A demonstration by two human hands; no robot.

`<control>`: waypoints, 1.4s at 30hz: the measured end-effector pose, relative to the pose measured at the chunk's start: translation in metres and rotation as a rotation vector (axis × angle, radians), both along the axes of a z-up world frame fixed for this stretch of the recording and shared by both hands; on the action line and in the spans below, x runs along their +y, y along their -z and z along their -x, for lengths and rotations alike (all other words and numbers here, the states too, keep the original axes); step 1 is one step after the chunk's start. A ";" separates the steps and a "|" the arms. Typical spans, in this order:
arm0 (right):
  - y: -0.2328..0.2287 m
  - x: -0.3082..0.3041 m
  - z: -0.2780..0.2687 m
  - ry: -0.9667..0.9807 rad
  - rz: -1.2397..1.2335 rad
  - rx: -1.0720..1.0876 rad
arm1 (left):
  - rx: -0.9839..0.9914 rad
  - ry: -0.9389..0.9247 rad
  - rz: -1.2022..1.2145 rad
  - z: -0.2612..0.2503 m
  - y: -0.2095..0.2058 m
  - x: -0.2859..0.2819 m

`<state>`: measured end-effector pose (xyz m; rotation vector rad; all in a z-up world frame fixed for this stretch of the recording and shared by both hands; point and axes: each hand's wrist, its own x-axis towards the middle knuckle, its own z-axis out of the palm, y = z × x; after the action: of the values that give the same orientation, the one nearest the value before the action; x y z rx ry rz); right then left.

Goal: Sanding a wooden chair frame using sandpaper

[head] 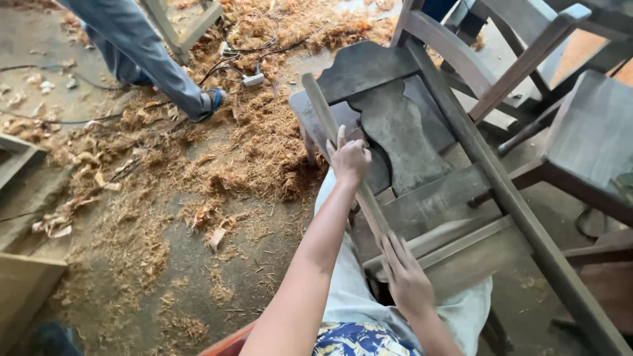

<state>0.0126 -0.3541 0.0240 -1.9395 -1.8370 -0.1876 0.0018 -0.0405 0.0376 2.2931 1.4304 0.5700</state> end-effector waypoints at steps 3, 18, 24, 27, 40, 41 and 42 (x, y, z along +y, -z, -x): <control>0.018 -0.062 -0.005 0.095 0.207 0.118 | -0.088 -0.042 -0.100 0.000 0.012 0.003; 0.014 -0.004 0.004 0.039 0.114 -0.102 | 0.020 0.011 0.064 0.008 -0.016 -0.008; 0.014 -0.057 0.003 0.022 0.189 -0.137 | -0.078 -0.013 -0.005 0.005 -0.004 -0.003; 0.011 0.004 -0.003 -0.039 0.097 0.000 | -0.121 -0.044 -0.207 -0.005 0.043 0.013; 0.007 -0.054 -0.005 -0.002 0.112 0.127 | -0.042 0.000 -0.106 0.007 0.009 0.001; 0.014 -0.060 -0.009 -0.001 0.151 0.073 | -0.079 -0.009 -0.120 0.005 0.010 0.002; 0.022 -0.067 -0.005 0.002 0.188 0.030 | -0.104 -0.015 -0.135 0.010 0.011 0.001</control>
<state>0.0179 -0.4214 0.0021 -2.0568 -1.8927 0.0149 -0.0079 -0.0393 0.0263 2.3188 1.3995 0.8010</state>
